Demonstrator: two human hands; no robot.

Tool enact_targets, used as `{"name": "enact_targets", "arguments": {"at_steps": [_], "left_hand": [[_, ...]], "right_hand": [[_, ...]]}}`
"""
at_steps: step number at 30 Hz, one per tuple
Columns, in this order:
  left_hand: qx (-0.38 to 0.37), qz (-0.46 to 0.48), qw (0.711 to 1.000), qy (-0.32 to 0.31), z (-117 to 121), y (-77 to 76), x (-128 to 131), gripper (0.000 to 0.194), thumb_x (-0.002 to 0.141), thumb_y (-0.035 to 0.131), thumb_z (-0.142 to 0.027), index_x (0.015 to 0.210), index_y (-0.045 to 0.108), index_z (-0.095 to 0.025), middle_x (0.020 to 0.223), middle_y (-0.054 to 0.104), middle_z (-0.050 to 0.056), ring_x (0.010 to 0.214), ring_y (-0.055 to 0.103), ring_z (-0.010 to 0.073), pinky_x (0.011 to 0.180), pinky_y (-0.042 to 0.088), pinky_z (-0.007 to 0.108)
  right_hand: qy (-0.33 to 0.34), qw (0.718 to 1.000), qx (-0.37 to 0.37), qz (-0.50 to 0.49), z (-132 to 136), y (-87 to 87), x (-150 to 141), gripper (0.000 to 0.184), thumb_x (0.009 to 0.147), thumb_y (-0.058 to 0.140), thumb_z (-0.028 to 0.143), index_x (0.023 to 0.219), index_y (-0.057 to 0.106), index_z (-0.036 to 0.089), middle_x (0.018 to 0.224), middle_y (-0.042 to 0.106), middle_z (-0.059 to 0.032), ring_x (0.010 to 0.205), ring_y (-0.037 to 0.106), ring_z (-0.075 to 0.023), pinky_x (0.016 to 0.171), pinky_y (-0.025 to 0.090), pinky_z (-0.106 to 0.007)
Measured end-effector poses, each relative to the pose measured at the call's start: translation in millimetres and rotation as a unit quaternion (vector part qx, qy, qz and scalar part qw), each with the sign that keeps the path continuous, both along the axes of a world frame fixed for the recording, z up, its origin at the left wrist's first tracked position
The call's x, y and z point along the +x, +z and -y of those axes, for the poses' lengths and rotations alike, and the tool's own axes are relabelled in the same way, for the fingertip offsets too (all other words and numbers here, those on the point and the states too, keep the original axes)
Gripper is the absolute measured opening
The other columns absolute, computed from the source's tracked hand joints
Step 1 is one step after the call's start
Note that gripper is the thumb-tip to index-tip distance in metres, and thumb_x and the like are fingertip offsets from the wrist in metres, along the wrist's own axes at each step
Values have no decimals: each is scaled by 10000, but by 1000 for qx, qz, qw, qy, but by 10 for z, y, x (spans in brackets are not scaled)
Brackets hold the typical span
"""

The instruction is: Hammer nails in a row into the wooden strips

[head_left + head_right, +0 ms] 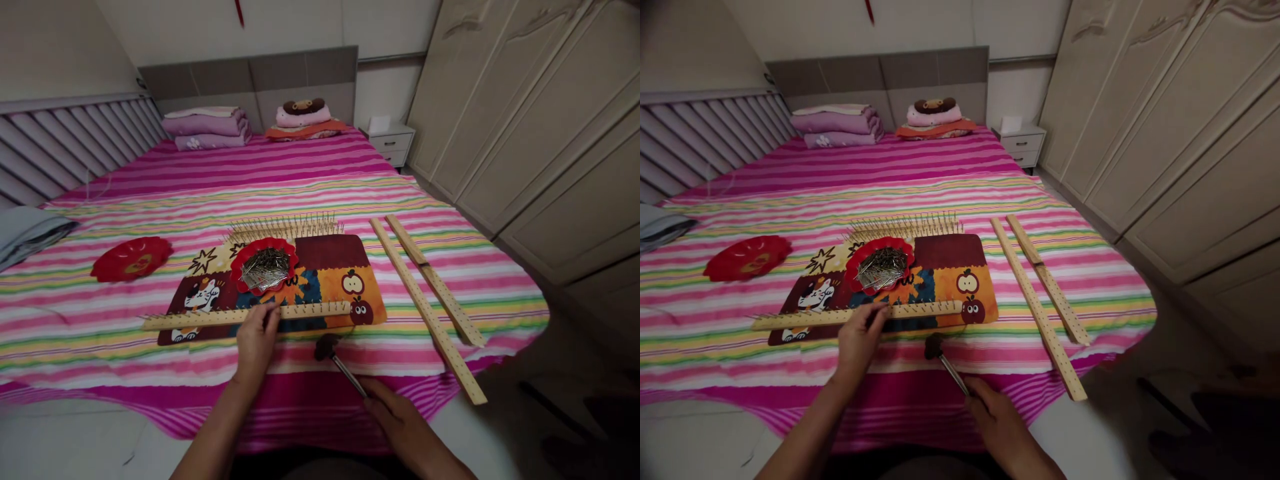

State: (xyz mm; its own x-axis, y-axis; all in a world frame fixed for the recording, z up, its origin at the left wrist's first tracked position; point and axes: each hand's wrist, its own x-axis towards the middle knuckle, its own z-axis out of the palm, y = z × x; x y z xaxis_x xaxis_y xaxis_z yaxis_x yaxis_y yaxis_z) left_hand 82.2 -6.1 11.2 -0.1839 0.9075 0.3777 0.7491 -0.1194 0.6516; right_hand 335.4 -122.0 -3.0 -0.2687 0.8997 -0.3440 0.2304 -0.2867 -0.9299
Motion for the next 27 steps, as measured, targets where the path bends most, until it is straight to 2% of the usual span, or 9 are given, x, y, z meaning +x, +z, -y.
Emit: {"name": "enact_targets", "arguments": {"at_steps": [3,5,7,10,12,18,21,24,27], "left_hand": [[-5,-89,995,40,-229,252,-152,230,797,501,-344,868,665,-199,875,672,50,818,612,181,744,457,276],[-58,-161,984,41,-448,382,-198,230,792,501,-318,870,677,-192,905,677,68,857,610,199,768,443,284],[-142,-224,964,34,-667,453,-192,230,778,505,-304,863,689,-193,919,686,82,863,615,216,757,436,292],[-269,-272,923,35,-910,455,-133,227,737,537,-306,854,702,-202,910,703,95,862,626,244,708,432,299],[-310,-280,908,35,-998,420,-102,224,713,552,-290,845,708,-198,894,709,106,856,632,252,674,427,293],[-291,-272,917,12,-1060,352,-151,176,692,545,-230,753,700,-174,820,708,117,786,635,231,621,404,270],[-254,-196,947,3,-1031,369,-216,146,700,547,-263,693,667,-179,715,689,75,688,612,187,584,393,252],[-202,24,979,-26,-927,427,-253,161,654,602,-333,640,626,-174,592,636,19,552,543,135,524,377,232],[-187,228,953,-67,-745,530,-241,268,564,691,-397,657,627,-154,547,598,-10,497,489,98,493,368,216]], "right_hand": [[-17,1000,-6,-12,13,-222,-27,334,836,462,315,1099,641,212,1053,711,-50,1038,606,-252,890,446,-347],[-26,999,-6,-19,3,-307,-40,328,835,461,309,1092,640,212,1046,713,-50,1029,612,-249,886,448,-347],[-28,999,-6,-29,-10,-346,-43,326,836,453,298,1091,638,213,1037,715,-47,1015,619,-245,877,451,-345],[-30,999,-12,-43,-20,-359,-38,320,832,448,285,1074,644,211,1030,715,-44,994,627,-239,862,456,-339],[-34,999,-16,-39,-22,-366,-36,315,828,452,281,1061,648,203,1030,712,-46,988,627,-237,867,451,-338],[-35,999,-12,-28,-27,-387,-43,309,831,458,273,1063,649,203,1044,711,-47,989,624,-234,875,442,-339],[-34,999,-6,-37,-23,-376,-39,309,840,463,279,1078,648,210,1052,711,-43,999,623,-242,888,441,-356],[-31,999,-3,-35,-15,-364,-30,304,849,455,285,1071,648,211,1043,716,-47,980,633,-248,878,449,-368],[-30,999,1,-29,-9,-363,-23,307,850,460,291,1083,643,208,1074,708,-59,1005,626,-250,892,443,-373]]}}
